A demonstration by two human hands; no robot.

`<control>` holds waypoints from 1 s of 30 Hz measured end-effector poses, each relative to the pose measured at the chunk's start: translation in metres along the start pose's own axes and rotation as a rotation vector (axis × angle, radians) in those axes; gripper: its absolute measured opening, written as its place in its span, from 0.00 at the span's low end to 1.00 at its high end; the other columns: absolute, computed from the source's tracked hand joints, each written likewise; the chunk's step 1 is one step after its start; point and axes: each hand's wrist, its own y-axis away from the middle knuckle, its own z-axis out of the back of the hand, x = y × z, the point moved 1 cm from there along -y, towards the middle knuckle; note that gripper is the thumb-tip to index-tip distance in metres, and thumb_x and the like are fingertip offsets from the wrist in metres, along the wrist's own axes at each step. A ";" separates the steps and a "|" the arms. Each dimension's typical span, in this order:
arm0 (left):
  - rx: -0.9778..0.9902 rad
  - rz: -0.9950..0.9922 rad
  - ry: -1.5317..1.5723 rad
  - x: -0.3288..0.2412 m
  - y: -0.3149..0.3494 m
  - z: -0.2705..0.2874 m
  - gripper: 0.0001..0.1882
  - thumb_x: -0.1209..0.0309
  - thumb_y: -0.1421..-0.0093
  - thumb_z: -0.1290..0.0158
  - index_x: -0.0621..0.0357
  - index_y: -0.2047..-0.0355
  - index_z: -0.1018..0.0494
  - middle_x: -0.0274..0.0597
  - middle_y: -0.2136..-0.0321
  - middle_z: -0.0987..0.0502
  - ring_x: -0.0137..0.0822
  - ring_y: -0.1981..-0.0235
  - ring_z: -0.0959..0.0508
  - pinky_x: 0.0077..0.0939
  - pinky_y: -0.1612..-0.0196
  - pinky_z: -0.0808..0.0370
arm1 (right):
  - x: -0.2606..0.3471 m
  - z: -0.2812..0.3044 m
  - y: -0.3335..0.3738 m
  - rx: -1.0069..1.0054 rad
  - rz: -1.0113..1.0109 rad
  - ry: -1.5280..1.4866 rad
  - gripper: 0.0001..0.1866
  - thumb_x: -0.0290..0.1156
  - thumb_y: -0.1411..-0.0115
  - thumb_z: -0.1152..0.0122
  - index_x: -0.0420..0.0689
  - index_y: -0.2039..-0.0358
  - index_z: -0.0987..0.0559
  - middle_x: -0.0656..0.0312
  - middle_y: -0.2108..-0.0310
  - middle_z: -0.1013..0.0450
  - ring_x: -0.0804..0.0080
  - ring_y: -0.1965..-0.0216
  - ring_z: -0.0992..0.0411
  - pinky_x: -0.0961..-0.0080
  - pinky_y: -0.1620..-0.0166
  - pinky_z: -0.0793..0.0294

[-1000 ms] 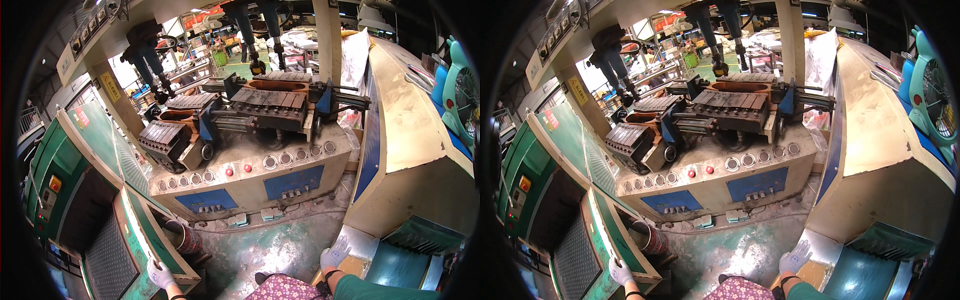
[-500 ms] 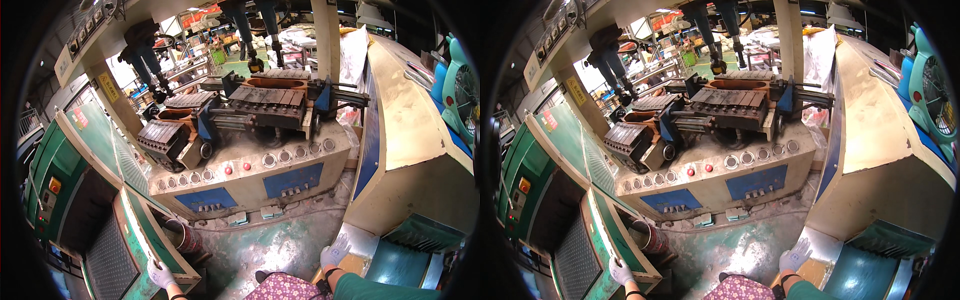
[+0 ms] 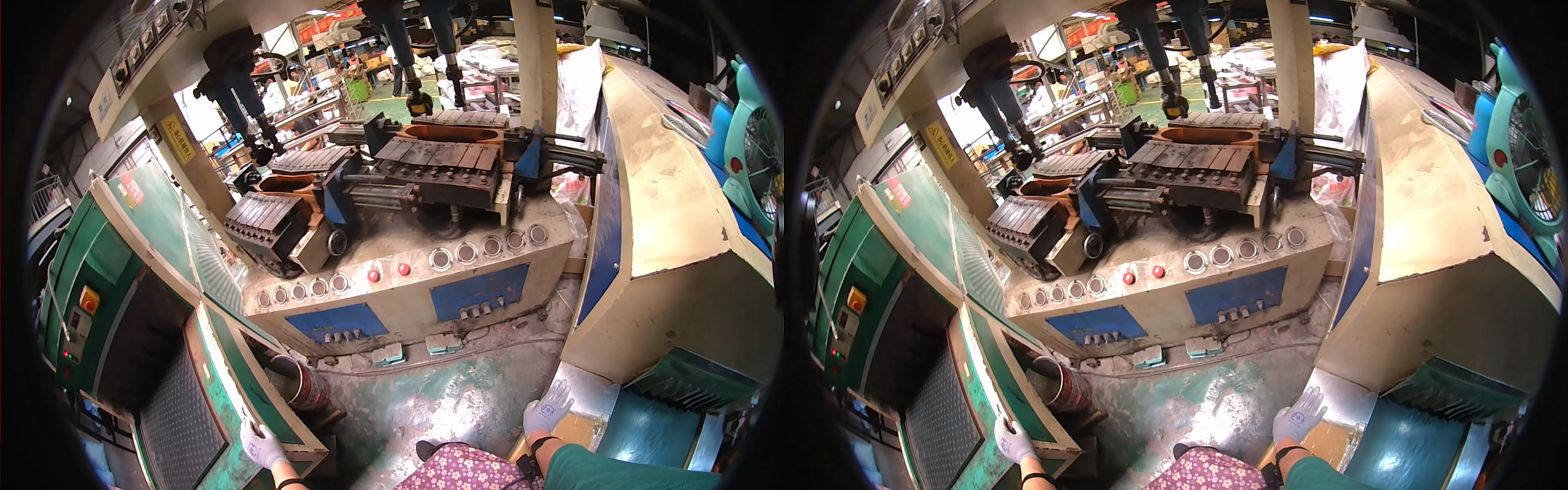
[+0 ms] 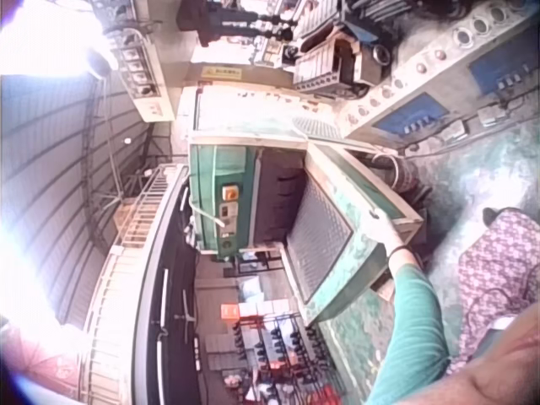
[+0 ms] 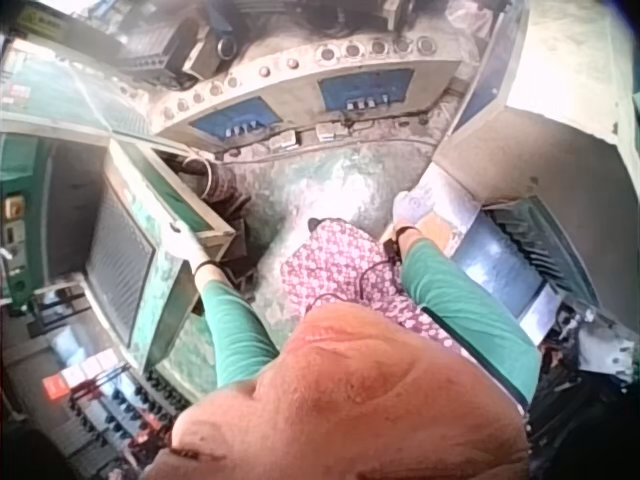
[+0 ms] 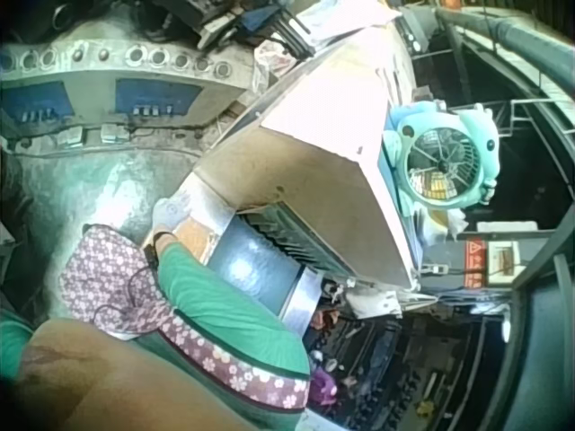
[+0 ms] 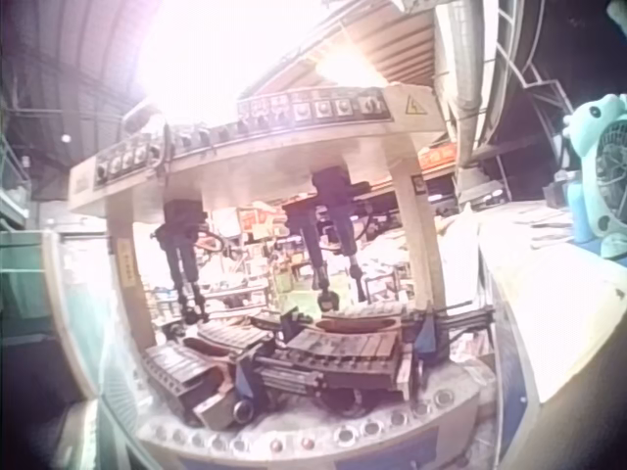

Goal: Operating an industrial press machine for shoe manufacturing.

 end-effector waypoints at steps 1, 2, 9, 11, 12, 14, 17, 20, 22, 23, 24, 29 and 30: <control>-0.012 -0.002 -0.003 0.001 0.000 0.000 0.20 0.68 0.39 0.45 0.63 0.48 0.22 0.49 0.44 0.22 0.48 0.41 0.25 0.39 0.35 0.32 | 0.000 0.000 0.000 0.002 0.002 -0.002 0.46 0.43 0.39 0.49 0.38 0.24 0.50 0.54 0.20 0.60 0.56 0.20 0.65 0.47 0.23 0.69; -0.012 0.000 -0.005 0.004 0.000 -0.001 0.20 0.68 0.39 0.45 0.63 0.48 0.22 0.49 0.44 0.22 0.48 0.41 0.25 0.39 0.35 0.32 | 0.001 0.000 0.001 0.002 0.005 -0.001 0.46 0.43 0.39 0.49 0.38 0.24 0.50 0.54 0.20 0.60 0.56 0.20 0.65 0.47 0.23 0.69; -0.023 -0.009 0.020 0.008 -0.002 -0.006 0.21 0.69 0.41 0.45 0.60 0.47 0.23 0.48 0.44 0.22 0.50 0.42 0.25 0.41 0.36 0.31 | 0.003 0.006 0.001 0.013 -0.003 -0.006 0.46 0.43 0.39 0.49 0.38 0.24 0.49 0.54 0.20 0.60 0.55 0.20 0.64 0.47 0.23 0.68; -0.022 -0.006 0.028 0.008 -0.002 -0.007 0.20 0.69 0.41 0.45 0.60 0.48 0.23 0.49 0.44 0.22 0.50 0.42 0.24 0.41 0.37 0.30 | 0.003 0.005 0.000 0.013 -0.004 -0.001 0.46 0.43 0.39 0.48 0.38 0.24 0.49 0.54 0.20 0.60 0.55 0.20 0.64 0.47 0.23 0.68; -0.026 -0.004 0.013 0.007 -0.002 -0.006 0.20 0.69 0.41 0.45 0.61 0.48 0.23 0.49 0.44 0.22 0.50 0.42 0.24 0.41 0.37 0.31 | 0.003 0.005 0.001 0.011 -0.004 -0.009 0.46 0.43 0.39 0.48 0.38 0.24 0.50 0.54 0.21 0.60 0.55 0.20 0.64 0.47 0.23 0.68; -0.033 0.002 0.002 0.008 -0.001 -0.007 0.20 0.69 0.41 0.45 0.61 0.48 0.23 0.50 0.44 0.22 0.50 0.42 0.24 0.42 0.37 0.31 | 0.004 0.005 -0.001 0.003 -0.002 -0.019 0.46 0.43 0.39 0.48 0.38 0.24 0.50 0.54 0.21 0.59 0.55 0.20 0.64 0.47 0.23 0.68; -0.043 -0.025 0.016 0.008 -0.001 -0.007 0.20 0.69 0.41 0.45 0.61 0.48 0.23 0.50 0.44 0.23 0.51 0.42 0.25 0.42 0.36 0.31 | 0.000 -0.001 -0.001 -0.015 0.009 0.004 0.47 0.43 0.39 0.49 0.38 0.24 0.50 0.54 0.21 0.59 0.55 0.20 0.65 0.47 0.23 0.68; -0.043 -0.005 0.028 0.005 -0.001 -0.006 0.20 0.69 0.41 0.45 0.61 0.48 0.23 0.50 0.44 0.23 0.50 0.41 0.25 0.42 0.36 0.31 | 0.000 -0.002 -0.002 -0.028 0.014 0.005 0.47 0.43 0.39 0.50 0.38 0.24 0.51 0.54 0.20 0.60 0.55 0.20 0.65 0.47 0.23 0.69; -0.054 -0.016 0.020 0.007 -0.001 -0.009 0.20 0.69 0.41 0.44 0.60 0.48 0.23 0.50 0.44 0.23 0.50 0.41 0.25 0.42 0.36 0.32 | 0.001 0.003 0.000 0.004 0.006 -0.002 0.47 0.43 0.39 0.50 0.38 0.24 0.51 0.53 0.20 0.60 0.55 0.20 0.65 0.47 0.23 0.70; -0.056 -0.013 0.025 0.007 0.000 -0.009 0.20 0.69 0.41 0.44 0.60 0.48 0.23 0.50 0.44 0.23 0.50 0.41 0.25 0.42 0.36 0.32 | 0.001 0.006 0.001 -0.002 0.007 -0.004 0.47 0.43 0.39 0.50 0.38 0.24 0.51 0.53 0.20 0.60 0.55 0.20 0.65 0.47 0.23 0.70; -0.047 -0.002 0.027 0.009 0.000 -0.008 0.20 0.69 0.41 0.44 0.60 0.48 0.23 0.50 0.44 0.23 0.50 0.41 0.25 0.42 0.36 0.32 | 0.001 0.007 0.003 0.007 0.007 -0.012 0.47 0.43 0.39 0.50 0.38 0.24 0.51 0.53 0.21 0.60 0.55 0.20 0.65 0.47 0.23 0.71; -0.029 0.005 0.023 0.018 0.001 -0.002 0.20 0.69 0.42 0.44 0.60 0.49 0.23 0.51 0.44 0.22 0.50 0.41 0.25 0.42 0.36 0.31 | 0.001 0.004 0.004 0.018 0.026 -0.006 0.47 0.44 0.39 0.50 0.38 0.24 0.51 0.51 0.21 0.60 0.55 0.20 0.65 0.47 0.23 0.70; -0.047 -0.012 0.026 0.021 0.001 0.000 0.21 0.69 0.43 0.44 0.61 0.49 0.23 0.51 0.45 0.22 0.50 0.42 0.25 0.42 0.36 0.31 | 0.005 0.006 0.006 0.013 0.035 -0.033 0.46 0.44 0.39 0.50 0.38 0.24 0.51 0.51 0.21 0.60 0.55 0.20 0.64 0.48 0.23 0.69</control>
